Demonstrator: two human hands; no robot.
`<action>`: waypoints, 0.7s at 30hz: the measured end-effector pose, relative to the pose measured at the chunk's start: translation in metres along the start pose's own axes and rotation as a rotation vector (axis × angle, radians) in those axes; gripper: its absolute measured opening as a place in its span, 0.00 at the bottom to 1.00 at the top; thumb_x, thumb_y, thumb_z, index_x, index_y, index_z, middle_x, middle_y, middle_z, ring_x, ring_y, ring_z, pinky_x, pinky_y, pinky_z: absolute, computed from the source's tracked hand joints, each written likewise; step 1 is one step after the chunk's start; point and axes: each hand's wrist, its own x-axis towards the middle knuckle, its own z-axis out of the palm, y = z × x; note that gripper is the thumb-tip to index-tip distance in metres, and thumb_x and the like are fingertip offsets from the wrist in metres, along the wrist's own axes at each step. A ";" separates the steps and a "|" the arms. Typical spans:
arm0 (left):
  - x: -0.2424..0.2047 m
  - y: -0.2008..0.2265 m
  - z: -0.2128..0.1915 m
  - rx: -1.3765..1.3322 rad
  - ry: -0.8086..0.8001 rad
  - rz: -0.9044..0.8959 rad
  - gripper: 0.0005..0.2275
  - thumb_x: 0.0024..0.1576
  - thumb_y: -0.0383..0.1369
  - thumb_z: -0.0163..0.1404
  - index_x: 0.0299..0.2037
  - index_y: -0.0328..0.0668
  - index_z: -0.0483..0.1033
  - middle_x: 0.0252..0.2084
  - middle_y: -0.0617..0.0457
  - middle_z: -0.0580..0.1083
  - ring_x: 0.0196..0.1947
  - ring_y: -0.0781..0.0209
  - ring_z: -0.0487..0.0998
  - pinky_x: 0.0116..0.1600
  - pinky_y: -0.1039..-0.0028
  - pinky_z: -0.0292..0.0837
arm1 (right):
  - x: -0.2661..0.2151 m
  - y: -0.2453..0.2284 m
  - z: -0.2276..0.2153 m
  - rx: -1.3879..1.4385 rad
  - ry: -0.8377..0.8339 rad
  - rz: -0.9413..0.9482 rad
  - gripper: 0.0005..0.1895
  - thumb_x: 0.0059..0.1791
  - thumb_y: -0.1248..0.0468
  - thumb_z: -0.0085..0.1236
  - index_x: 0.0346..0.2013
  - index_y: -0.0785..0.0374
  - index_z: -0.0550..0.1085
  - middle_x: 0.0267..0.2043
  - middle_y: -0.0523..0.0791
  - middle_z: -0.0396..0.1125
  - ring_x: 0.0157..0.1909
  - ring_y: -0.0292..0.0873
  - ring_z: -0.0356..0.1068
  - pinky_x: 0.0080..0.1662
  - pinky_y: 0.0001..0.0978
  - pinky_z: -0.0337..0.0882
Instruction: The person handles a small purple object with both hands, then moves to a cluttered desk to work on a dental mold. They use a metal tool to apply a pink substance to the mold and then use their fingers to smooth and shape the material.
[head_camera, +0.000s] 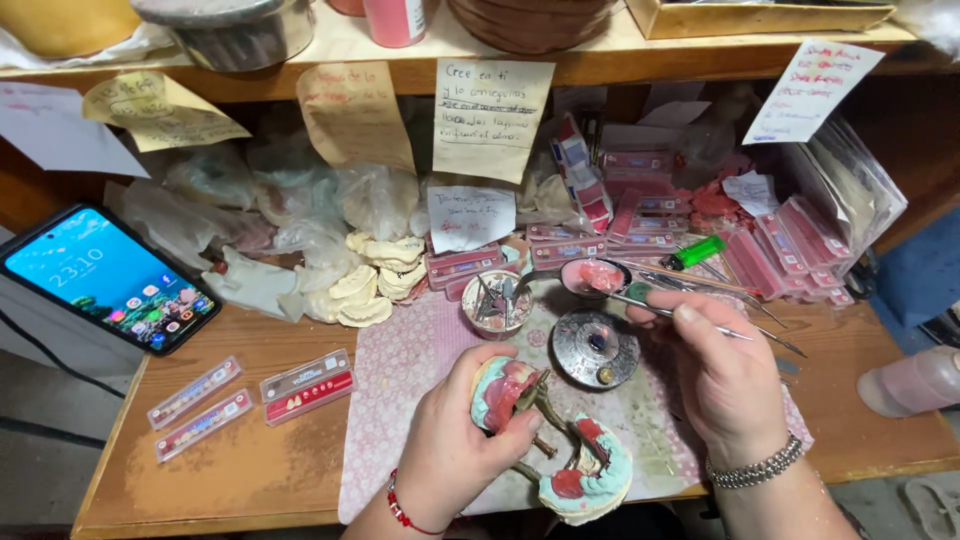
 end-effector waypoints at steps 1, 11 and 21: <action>0.000 0.000 0.000 0.001 -0.003 -0.001 0.25 0.45 0.42 0.60 0.55 0.56 0.74 0.44 0.60 0.83 0.43 0.63 0.85 0.51 0.74 0.76 | 0.001 0.001 -0.001 0.001 0.002 0.001 0.14 0.52 0.68 0.51 0.48 0.75 0.76 0.42 0.65 0.75 0.46 0.57 0.77 0.55 0.47 0.77; 0.001 0.002 0.000 0.019 -0.001 -0.025 0.25 0.44 0.43 0.60 0.55 0.57 0.74 0.43 0.61 0.84 0.41 0.62 0.85 0.50 0.73 0.76 | -0.002 0.008 -0.010 0.023 -0.004 -0.093 0.15 0.51 0.66 0.52 0.47 0.75 0.76 0.41 0.62 0.75 0.44 0.54 0.76 0.50 0.36 0.74; -0.001 0.003 -0.002 0.046 0.020 0.033 0.26 0.45 0.45 0.60 0.56 0.57 0.72 0.50 0.57 0.83 0.49 0.55 0.85 0.52 0.69 0.75 | -0.071 -0.015 0.028 -0.413 -0.521 -0.543 0.16 0.54 0.58 0.49 0.41 0.68 0.78 0.40 0.52 0.77 0.48 0.52 0.75 0.55 0.44 0.75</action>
